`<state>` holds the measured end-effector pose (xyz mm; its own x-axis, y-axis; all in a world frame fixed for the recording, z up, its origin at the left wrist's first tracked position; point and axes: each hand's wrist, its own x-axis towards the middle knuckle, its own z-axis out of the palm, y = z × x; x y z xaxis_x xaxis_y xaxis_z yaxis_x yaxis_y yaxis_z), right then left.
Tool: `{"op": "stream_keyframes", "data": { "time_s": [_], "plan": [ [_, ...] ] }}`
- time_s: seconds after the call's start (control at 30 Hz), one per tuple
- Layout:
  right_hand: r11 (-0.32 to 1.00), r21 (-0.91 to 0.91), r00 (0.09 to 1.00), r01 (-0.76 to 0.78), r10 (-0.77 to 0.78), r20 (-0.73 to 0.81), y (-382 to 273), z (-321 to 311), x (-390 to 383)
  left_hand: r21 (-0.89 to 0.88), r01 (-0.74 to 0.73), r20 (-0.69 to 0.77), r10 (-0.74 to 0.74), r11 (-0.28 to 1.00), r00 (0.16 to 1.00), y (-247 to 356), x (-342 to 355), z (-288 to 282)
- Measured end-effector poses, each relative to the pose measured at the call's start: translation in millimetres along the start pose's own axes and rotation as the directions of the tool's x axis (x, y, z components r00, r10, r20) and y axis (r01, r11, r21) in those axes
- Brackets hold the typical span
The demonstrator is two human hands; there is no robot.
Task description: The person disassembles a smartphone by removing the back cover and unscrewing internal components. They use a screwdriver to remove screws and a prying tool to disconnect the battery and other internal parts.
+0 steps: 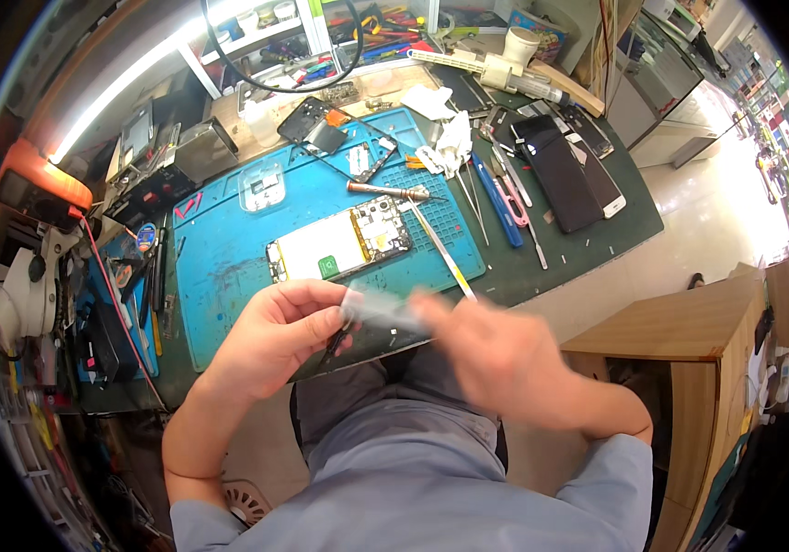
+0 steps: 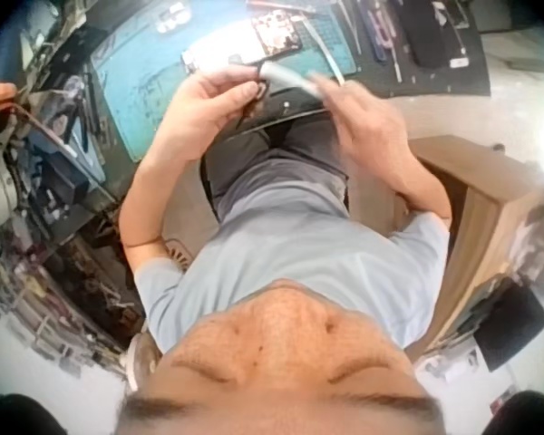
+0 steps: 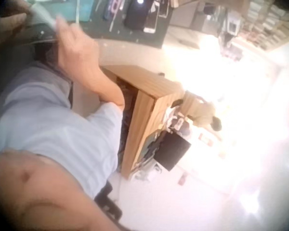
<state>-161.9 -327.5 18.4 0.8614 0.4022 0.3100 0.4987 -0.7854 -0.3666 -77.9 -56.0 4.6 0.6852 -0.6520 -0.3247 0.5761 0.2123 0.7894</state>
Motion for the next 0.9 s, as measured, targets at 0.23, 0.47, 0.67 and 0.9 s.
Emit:
{"op": "stream_keyframes", "data": {
  "time_s": [0.23, 0.47, 0.67, 0.9],
  "plan": [
    [0.995, 0.074, 0.994, -0.061, 0.067, -0.087, 3.8, 0.4, 12.3, 0.057, -0.018, -0.044, 0.021, 0.998, 0.999, 6.7, -1.3, -3.6],
    [0.980, 0.075, 0.972, -0.185, 0.194, -0.135, 19.6, 6.7, 19.7, 0.136, 0.002, -0.052, 0.005, 0.991, 0.999, 11.4, -2.3, -1.8],
    [0.974, -0.036, 0.956, -0.223, 0.212, -0.203, 31.5, 10.4, 20.4, 0.153, -0.043, -0.112, 0.060, 0.987, 0.992, 24.0, 8.0, -3.9],
    [0.959, 0.081, 0.902, -0.273, 0.284, -0.325, 51.3, 0.6, 12.5, 0.944, -0.109, -0.149, 0.699, 0.311, 0.700, 98.0, 52.3, -94.5]
  ]
}}
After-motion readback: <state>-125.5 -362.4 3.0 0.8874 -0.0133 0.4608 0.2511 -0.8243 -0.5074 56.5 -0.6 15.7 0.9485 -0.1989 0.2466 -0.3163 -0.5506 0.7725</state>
